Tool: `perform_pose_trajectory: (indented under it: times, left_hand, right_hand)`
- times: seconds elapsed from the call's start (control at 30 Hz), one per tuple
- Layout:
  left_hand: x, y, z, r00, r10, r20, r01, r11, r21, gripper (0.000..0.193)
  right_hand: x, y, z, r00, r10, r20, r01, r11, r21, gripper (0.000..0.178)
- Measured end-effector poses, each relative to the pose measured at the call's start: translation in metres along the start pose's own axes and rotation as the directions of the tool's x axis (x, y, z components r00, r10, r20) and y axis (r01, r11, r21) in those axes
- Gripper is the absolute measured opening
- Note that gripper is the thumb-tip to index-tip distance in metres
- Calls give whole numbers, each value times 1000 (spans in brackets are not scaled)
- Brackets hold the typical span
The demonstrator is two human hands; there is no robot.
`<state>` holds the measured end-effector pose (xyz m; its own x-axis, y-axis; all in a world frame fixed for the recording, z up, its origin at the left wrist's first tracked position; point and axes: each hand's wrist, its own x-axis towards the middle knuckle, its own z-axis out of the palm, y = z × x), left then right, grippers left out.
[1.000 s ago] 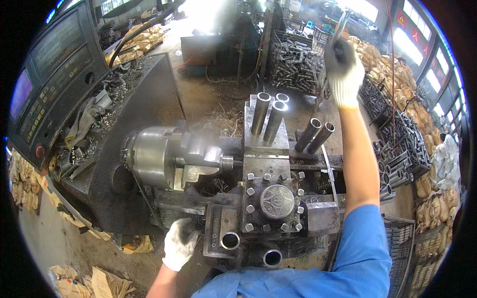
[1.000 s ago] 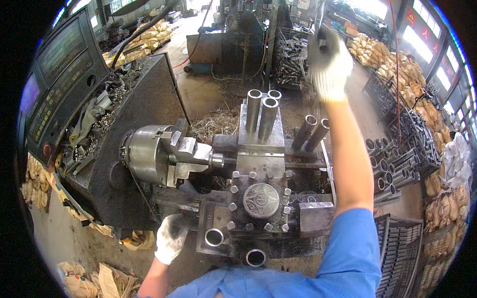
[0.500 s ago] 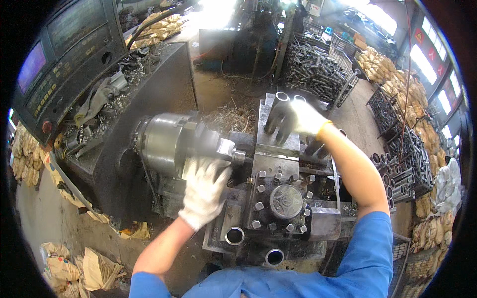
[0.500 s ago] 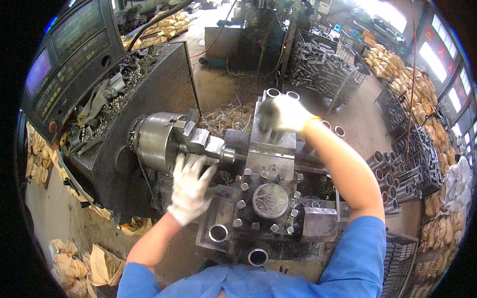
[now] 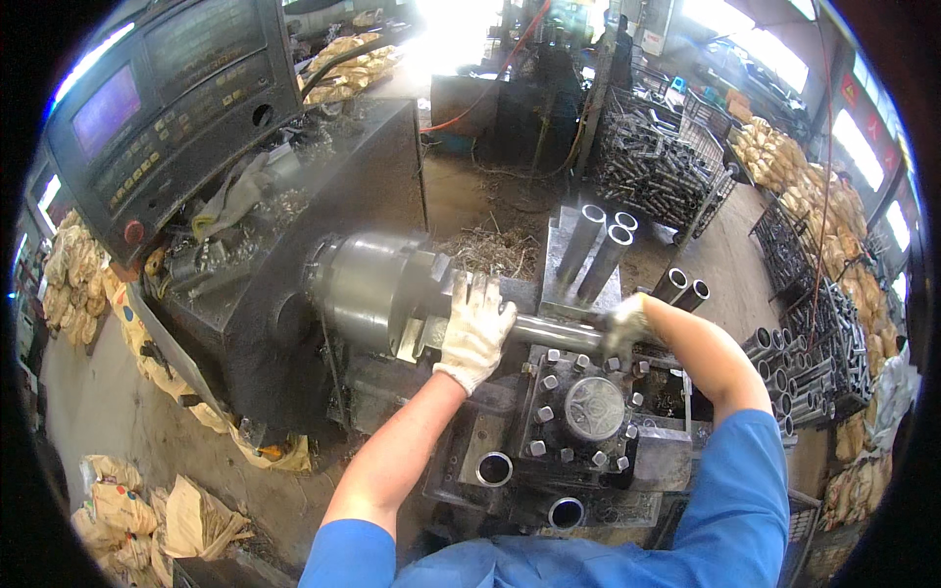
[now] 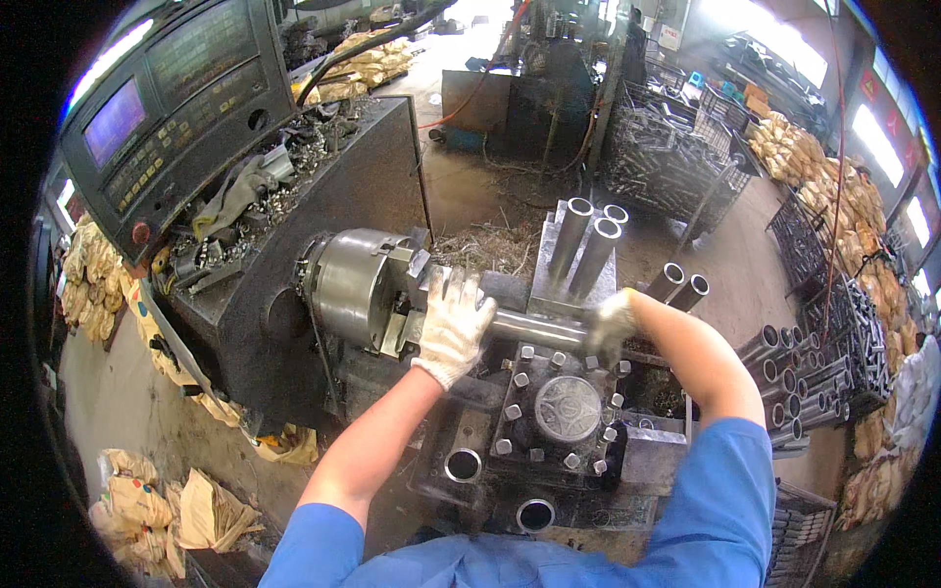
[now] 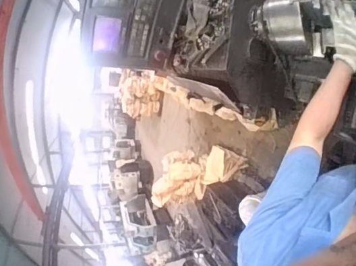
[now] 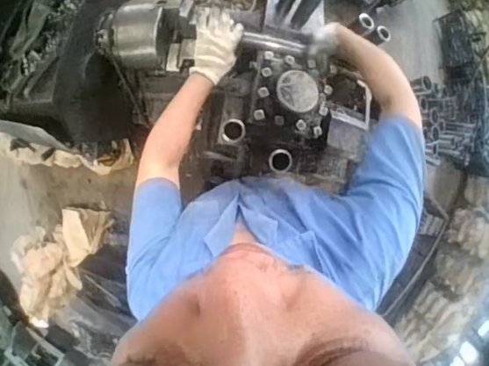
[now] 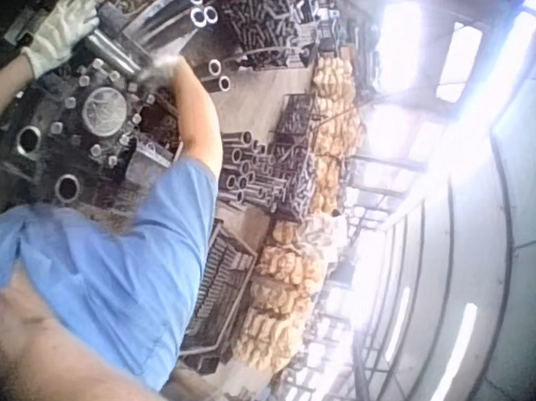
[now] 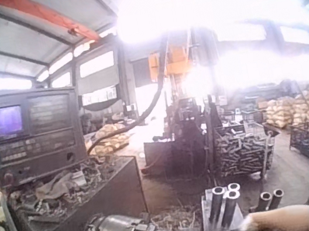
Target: The person operates a metal turning machine in a workshop, repeatedly loading cylindrical metal rods into the chuck, starting the machine, and removing the processed rods. The person places the finished rods into a nearby metal basket.
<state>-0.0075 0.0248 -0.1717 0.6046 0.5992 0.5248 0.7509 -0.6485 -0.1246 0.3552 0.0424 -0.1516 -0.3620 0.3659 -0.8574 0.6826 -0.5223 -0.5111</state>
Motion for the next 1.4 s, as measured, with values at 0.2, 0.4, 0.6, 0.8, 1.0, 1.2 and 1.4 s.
perform_pose_trajectory:
  times: [0.2,0.4,0.6,0.8,1.0,1.2,1.4]
  left_hand:
    - [-19,-2,-72,997,44,65,-25,965,-261,63]
    - [-172,35,-111,986,-84,146,168,562,-810,102]
    - [-158,62,-94,764,-54,643,630,273,-727,64]
    - [-42,17,-133,840,76,538,492,313,-812,64]
    - [-72,-42,-148,876,-269,400,423,827,-371,47]
    - [-207,-43,-94,702,-343,624,698,503,-509,40]
    - [-352,-59,-47,-55,-867,495,562,-437,-703,36]
  right_hand:
    - [-16,75,38,796,-314,-517,-339,477,-811,41]
    - [-77,37,82,430,-538,-725,-215,719,-661,40]
    - [-142,-101,167,189,-895,-403,196,437,-878,41]
    - [-124,-158,233,512,-850,127,-521,-425,-740,24]
    - [-126,-109,143,370,-809,-456,-392,310,-866,22]
    - [-54,-71,105,587,-509,-630,-456,434,-777,31]
    - [4,-12,72,627,-641,-443,-33,546,-837,37]
